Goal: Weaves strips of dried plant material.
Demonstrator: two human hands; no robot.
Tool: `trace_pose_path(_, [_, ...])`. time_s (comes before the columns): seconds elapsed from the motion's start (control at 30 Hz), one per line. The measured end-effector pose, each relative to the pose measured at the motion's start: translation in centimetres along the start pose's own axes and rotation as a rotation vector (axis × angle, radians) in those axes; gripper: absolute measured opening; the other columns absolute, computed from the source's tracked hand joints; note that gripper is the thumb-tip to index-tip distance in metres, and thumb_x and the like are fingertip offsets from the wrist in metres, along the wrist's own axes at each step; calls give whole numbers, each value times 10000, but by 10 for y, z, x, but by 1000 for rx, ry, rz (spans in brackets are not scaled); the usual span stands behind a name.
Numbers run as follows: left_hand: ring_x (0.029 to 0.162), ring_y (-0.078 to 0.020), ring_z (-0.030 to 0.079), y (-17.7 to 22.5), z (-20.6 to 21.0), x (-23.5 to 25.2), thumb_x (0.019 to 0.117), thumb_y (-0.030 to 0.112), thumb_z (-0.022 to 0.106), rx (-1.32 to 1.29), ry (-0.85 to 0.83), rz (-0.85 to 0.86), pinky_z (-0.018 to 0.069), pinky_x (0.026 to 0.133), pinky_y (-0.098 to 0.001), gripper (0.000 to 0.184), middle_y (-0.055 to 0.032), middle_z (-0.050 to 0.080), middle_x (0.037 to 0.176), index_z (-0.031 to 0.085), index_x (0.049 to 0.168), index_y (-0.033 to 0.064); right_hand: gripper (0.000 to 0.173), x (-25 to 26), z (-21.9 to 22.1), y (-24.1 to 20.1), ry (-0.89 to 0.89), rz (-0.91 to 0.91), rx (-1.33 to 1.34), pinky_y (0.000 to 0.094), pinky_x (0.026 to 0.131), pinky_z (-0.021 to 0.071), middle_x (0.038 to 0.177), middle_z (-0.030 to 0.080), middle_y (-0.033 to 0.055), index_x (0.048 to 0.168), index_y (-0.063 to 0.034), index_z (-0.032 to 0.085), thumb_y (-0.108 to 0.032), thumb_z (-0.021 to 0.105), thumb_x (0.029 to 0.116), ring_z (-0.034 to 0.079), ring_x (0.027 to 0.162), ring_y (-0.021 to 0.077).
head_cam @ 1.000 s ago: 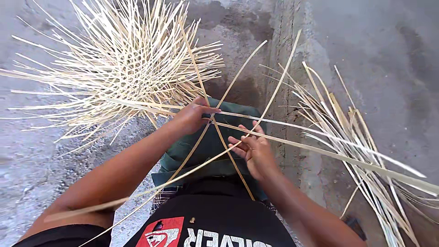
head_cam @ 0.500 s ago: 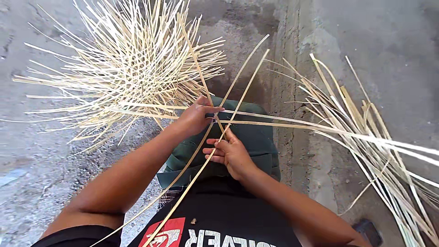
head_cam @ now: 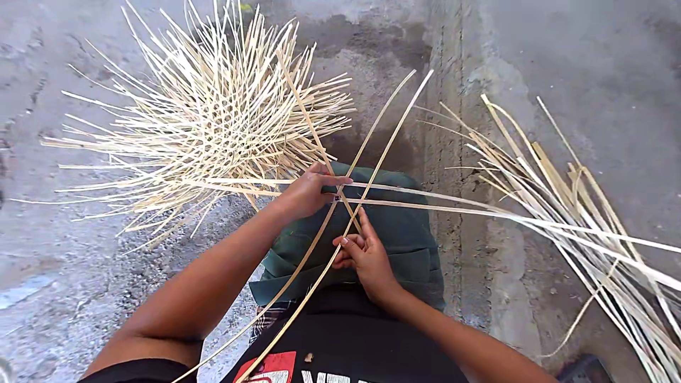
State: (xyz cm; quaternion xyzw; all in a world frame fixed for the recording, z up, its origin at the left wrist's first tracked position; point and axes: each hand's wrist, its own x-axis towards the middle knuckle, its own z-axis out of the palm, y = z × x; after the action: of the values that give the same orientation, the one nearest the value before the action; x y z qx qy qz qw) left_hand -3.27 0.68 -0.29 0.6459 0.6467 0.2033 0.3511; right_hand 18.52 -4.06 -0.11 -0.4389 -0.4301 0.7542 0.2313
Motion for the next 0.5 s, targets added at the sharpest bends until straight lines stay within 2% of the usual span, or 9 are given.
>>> trace_pose_path(0.17, [1087,-228,587,4,-1,-6,947,114,718,18,-1,-1,549,880,-407,488,-134,545,1236,652,1383,322,781,6,3,2,-37,3,-34,335,653,644,1010,689,139,1659,-131,46,-19,520,1047,715,689,202])
trace_pose_path(0.27, [1132,-230,574,4,-3,-10,896,244,802,63,-33,30,557,889,-405,602,-142,513,1287,586,1449,344,775,7,0,5,-67,-21,-34,342,660,648,1012,686,137,1659,-135,62,-23,523,1045,717,697,206])
trace_pose_path(0.33, [1174,-248,561,6,-4,-11,873,216,824,73,-55,28,554,915,-413,661,-150,489,1330,564,1466,349,779,7,-3,7,-79,-25,-25,348,666,649,1013,686,141,1660,-144,63,-24,524,1044,719,703,213])
trace_pose_path(0.5, [1161,-244,557,3,-8,-11,901,168,790,63,-95,62,552,913,-400,646,-146,499,1306,554,1479,332,777,9,-6,10,-89,-28,-17,353,670,647,1022,697,146,1663,-152,79,-31,531,1043,721,708,218])
